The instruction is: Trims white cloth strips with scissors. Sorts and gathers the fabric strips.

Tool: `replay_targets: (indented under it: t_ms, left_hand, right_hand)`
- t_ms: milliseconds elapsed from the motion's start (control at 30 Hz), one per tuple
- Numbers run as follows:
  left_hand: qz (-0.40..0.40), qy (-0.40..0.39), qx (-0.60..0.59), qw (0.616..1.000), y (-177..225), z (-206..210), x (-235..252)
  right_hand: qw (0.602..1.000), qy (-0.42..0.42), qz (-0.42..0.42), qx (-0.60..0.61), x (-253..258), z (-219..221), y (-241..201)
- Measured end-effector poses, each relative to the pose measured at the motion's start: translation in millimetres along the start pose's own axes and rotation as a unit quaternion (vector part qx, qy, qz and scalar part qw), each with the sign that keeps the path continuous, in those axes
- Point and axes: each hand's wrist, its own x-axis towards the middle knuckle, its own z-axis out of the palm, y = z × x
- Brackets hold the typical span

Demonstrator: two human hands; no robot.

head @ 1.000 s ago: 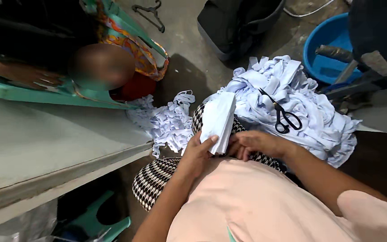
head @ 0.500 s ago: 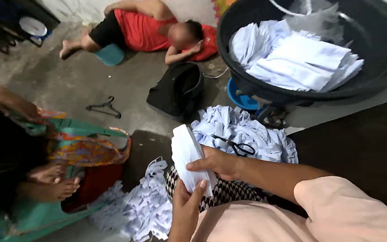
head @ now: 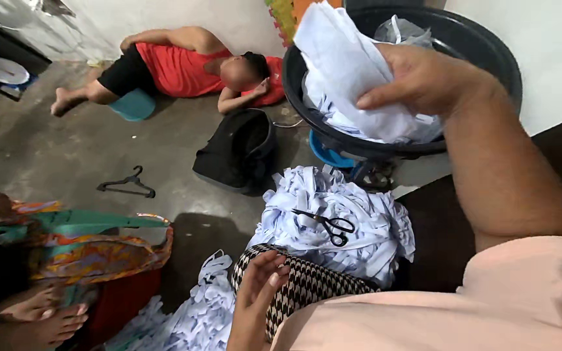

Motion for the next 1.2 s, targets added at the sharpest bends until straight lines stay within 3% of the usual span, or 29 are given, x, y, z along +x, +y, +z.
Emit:
replay_targets:
  t_ms: [133,200,400,500,600,733,867,1067,1133,1200]
  left_hand:
    - [-0.001,0.01,0.002,1.0,-3,-3,0]
    - [-0.004,0.016,0.016,1.0,-4,-4,-2]
    - [-0.01,0.03,0.035,0.999,-2,-13,-8]
    - [0.0,0.037,0.037,0.999,-2,-16,-11]
    - [0.001,0.047,0.046,0.998,-5,-19,-16]
    - [-0.006,0.056,0.052,0.997,-9,-26,-22]
    - [0.005,0.064,0.05,0.997,-9,-33,-26]
    - [0.016,0.084,0.058,0.995,-16,-46,-36]
    - [0.029,0.106,0.059,0.992,-20,-53,-41]
    - [0.047,0.146,0.072,0.986,-26,-62,-49]
  right_hand:
    - [0.971,0.04,0.223,-0.08,-20,-42,56]
    - [0.951,0.058,0.29,-0.092,-27,-49,87]
    - [0.978,0.059,0.193,-0.042,-35,-45,79]
    - [0.978,0.027,0.204,-0.031,-33,-46,80]
    - [0.962,0.022,0.256,-0.094,-31,-43,86]
    - [0.941,0.042,0.263,-0.21,-31,-41,82]
    - [0.88,0.082,0.223,-0.411,-35,-37,75]
    - [0.847,0.09,0.282,-0.442,-41,-24,86]
    - [0.852,0.134,0.224,-0.454,-48,-16,72]
    - [0.863,0.181,0.11,-0.459,-57,4,49]
